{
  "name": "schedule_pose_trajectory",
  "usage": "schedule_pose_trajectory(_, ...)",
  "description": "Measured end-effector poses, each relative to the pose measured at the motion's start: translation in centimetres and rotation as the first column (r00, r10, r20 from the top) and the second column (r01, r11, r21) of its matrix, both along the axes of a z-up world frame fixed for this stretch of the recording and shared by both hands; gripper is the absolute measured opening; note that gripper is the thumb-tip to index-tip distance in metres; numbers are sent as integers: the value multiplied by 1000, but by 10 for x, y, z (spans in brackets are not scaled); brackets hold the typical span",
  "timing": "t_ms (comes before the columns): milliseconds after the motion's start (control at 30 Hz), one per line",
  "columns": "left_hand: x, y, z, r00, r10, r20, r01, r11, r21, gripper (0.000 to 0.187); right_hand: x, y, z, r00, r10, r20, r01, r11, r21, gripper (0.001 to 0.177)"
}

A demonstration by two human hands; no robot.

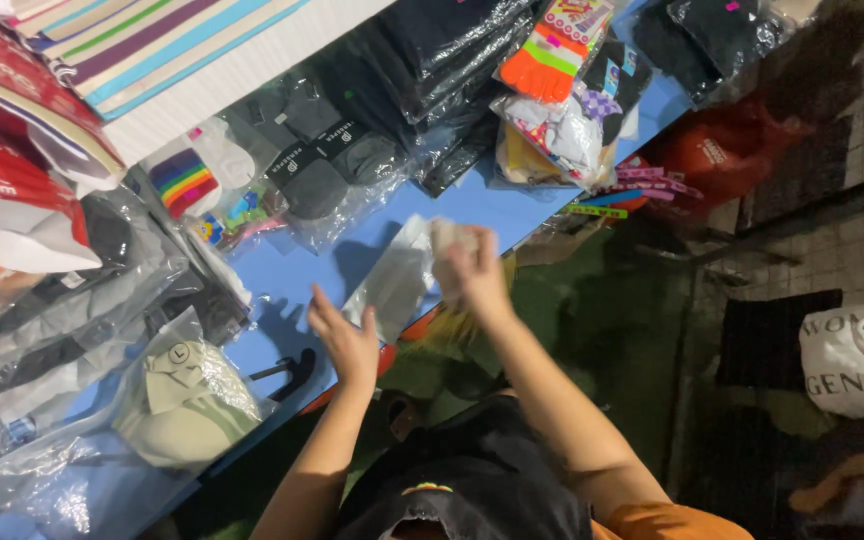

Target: The person wipes the surface of various packaged items, including clothing and socks, using a cloth. They handle the items one by one, wiping them and placing them back on the blue table.

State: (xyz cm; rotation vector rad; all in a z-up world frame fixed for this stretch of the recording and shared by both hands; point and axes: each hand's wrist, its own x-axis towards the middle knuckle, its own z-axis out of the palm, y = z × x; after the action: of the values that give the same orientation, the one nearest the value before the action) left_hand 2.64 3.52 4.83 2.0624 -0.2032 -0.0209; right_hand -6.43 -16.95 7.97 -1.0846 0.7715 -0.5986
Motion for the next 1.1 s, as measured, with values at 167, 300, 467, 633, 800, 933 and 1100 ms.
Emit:
schedule_pose_trajectory(167,2,21,-87,825,-552,120,306,616,726,80,31,88,-12,918,193,-346,-388,259,-885,40)
schedule_pose_trajectory(300,-1,18,-63,818,-488,-307,454,217,864,62,49,58,-55,884,142,-446,-430,-129,-894,43)
schedule_pose_trajectory(467,-2,16,-85,839,-529,132,230,563,794,81,64,-13,-55,791,-32,-611,-612,-53,-789,29)
schedule_pose_trajectory(633,1,15,-65,834,-546,83,260,520,814,79,55,-87,-93,755,-296,-585,-616,-15,-788,32)
schedule_pose_trajectory(800,27,-28,-10,832,-534,-151,418,424,803,60,-18,-77,-6,735,-406,-543,-398,390,-830,30)
schedule_pose_trajectory(933,68,-110,-33,519,-793,320,531,592,606,63,-83,-46,-30,818,-431,-381,-135,499,-856,35)
schedule_pose_trajectory(1100,105,-179,-35,418,-891,-176,547,92,832,39,-134,4,-51,866,-240,-439,-196,644,-739,35)
